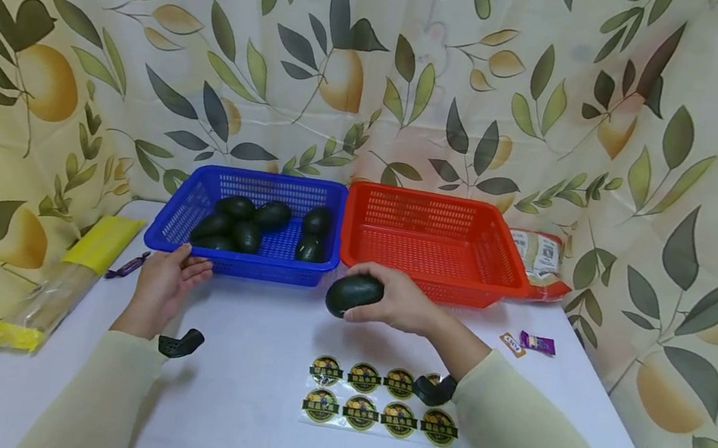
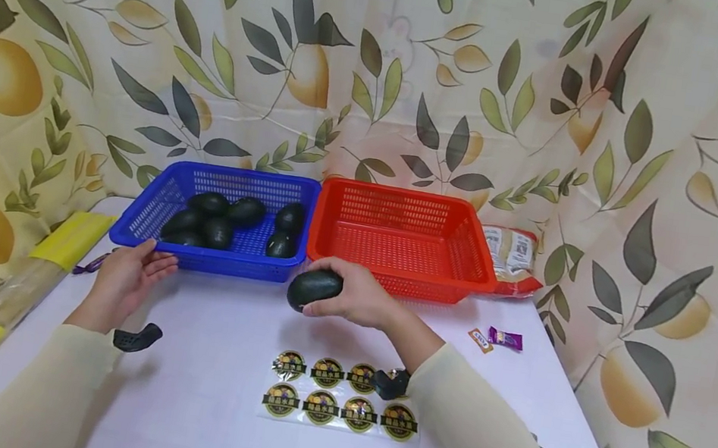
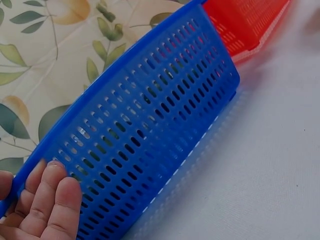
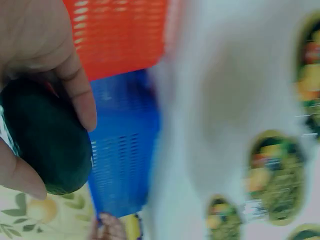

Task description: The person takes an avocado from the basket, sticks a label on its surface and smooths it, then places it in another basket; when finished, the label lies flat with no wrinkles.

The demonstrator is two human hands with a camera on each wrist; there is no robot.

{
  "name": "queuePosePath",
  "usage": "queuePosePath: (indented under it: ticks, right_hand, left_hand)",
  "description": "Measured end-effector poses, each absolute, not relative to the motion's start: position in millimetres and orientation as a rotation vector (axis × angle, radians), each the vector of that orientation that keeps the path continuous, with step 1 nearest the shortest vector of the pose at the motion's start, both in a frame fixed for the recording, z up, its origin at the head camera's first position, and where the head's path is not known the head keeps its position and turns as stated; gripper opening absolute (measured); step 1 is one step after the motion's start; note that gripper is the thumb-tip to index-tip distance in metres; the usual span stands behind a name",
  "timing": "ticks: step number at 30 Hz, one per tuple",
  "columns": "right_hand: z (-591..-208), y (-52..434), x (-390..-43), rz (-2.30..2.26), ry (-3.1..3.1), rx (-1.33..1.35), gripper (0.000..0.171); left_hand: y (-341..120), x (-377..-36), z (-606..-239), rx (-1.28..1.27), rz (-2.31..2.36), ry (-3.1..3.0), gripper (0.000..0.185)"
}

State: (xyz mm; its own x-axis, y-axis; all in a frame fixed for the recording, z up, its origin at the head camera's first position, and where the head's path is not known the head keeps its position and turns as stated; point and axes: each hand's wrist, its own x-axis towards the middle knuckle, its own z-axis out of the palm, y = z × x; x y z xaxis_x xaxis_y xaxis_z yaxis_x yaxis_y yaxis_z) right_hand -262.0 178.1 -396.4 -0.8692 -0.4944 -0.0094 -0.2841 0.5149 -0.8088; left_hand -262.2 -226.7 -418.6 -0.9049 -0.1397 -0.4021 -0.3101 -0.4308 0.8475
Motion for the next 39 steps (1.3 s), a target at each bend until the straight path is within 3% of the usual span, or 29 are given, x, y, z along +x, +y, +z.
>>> queuePosePath:
  ticks: [16, 30, 33, 39]
  right_hand:
    - [-463.0, 194.1, -268.3, -1.293, 2.594, -0.427, 0.066]
    - [-459.5, 197.2, -265.6, -1.052, 2.687, -0.532, 0.069]
    - [-452.8, 198.4, -263.2, -0.937, 2.713, -0.608, 0.076]
    - [-438.9, 202.0, -256.8, -0.781, 2.770, -0.739, 0.081]
  left_hand:
    - [-228.6, -261.0, -416.8, -0.660, 2.496, 1.594, 0.026]
    - [-214.3, -257.7, -424.0, -0.659, 2.497, 1.681, 0.030]
    - [-195.8, -247.5, -435.5, -0.497, 2.267, 2.034, 0.038]
    - [-140.6, -210.1, -460.9, 0.286, 1.342, 2.746, 0.032]
